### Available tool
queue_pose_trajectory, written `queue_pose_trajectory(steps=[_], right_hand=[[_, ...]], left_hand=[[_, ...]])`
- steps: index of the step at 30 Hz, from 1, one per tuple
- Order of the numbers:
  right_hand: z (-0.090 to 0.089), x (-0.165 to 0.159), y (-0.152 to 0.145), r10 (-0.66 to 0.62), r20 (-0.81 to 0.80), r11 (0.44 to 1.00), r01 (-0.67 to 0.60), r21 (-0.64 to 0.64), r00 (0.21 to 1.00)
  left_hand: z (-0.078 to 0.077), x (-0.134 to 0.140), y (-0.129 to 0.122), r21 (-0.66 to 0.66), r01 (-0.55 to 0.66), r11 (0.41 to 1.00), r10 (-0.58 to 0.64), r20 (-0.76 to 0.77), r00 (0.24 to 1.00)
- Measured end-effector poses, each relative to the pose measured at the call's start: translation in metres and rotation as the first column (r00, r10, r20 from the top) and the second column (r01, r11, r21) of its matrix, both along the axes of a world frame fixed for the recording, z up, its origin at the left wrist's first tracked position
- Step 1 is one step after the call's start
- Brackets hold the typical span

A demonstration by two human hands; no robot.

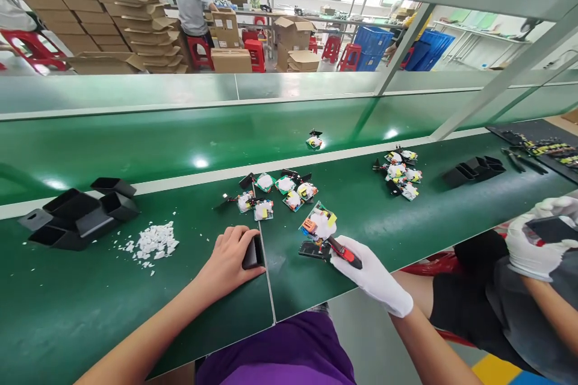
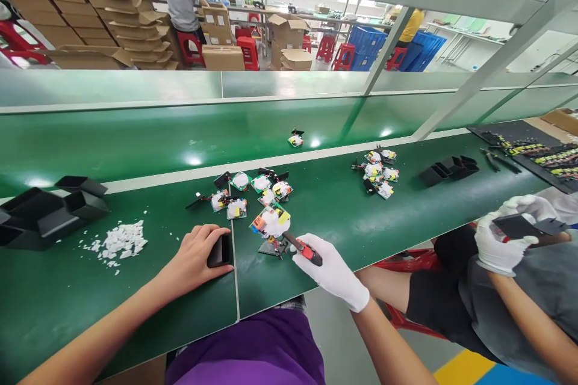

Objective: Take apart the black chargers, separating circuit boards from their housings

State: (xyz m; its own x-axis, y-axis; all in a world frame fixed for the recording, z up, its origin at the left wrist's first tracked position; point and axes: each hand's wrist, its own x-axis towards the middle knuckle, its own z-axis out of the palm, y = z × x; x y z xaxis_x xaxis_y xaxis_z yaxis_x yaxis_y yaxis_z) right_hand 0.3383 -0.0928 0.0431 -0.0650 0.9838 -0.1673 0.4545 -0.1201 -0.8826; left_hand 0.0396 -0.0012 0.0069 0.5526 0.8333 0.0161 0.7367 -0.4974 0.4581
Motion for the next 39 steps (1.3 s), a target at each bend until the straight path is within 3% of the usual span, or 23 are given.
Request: queue_pose_trajectory(steps=[3,6,10,12,14,18,23,27,30,31,34,39], right_hand=[[-0.005,-0.001,0.001,0.058,-0.232,0.991,-0.084,-0.105,0.971],[-0.008,-0.004,0.006,0.117,-0.404,0.968,-0.195,-0.156,0.907],[-0.011,-0.006,0.011,0.201,-0.458,0.939,-0.303,-0.161,0.866],[-0.011,-0.005,0.011,0.228,-0.428,0.935,-0.319,-0.155,0.875],[-0.010,-0.004,0.011,0.224,-0.355,0.951,-0.283,-0.124,0.908],[-0.007,-0.002,0.009,0.121,-0.222,0.980,-0.151,-0.126,0.967],[-0.005,-0.003,0.010,0.072,-0.295,0.947,-0.159,-0.279,0.953],[-0.004,0.002,0.010,0.073,-0.375,0.904,-0.220,-0.367,0.924],[0.002,0.010,0.008,0.069,-0.354,0.884,-0.221,-0.412,0.933],[0.004,0.012,0.007,0.058,-0.315,0.892,-0.191,-0.410,0.947],[0.012,0.014,0.006,-0.029,-0.163,0.936,-0.030,-0.350,0.986],[0.006,0.009,0.012,-0.167,0.134,0.974,0.185,-0.133,0.977]], left_hand=[[0.013,0.004,0.003,-0.025,-0.008,1.000,0.012,0.155,0.988],[0.037,0.019,0.009,-0.173,0.124,0.977,-0.039,0.427,0.904],[0.062,0.055,0.019,-0.389,0.338,0.857,0.009,0.668,0.744],[0.066,0.070,0.022,-0.470,0.399,0.787,0.091,0.729,0.679],[0.065,0.080,0.022,-0.513,0.404,0.757,0.180,0.759,0.625],[0.061,0.086,0.017,-0.534,0.328,0.779,0.283,0.766,0.577],[0.058,0.085,0.011,-0.515,0.276,0.811,0.290,0.765,0.575],[0.058,0.082,0.008,-0.384,0.188,0.904,0.214,0.787,0.578],[0.061,0.077,0.011,-0.071,-0.027,0.997,0.073,0.808,0.584],[0.061,0.075,0.013,0.071,-0.101,0.992,0.005,0.795,0.607],[0.062,0.071,0.018,0.400,-0.206,0.893,-0.156,0.704,0.693],[0.059,0.072,0.023,0.557,-0.190,0.808,-0.242,0.609,0.755]])
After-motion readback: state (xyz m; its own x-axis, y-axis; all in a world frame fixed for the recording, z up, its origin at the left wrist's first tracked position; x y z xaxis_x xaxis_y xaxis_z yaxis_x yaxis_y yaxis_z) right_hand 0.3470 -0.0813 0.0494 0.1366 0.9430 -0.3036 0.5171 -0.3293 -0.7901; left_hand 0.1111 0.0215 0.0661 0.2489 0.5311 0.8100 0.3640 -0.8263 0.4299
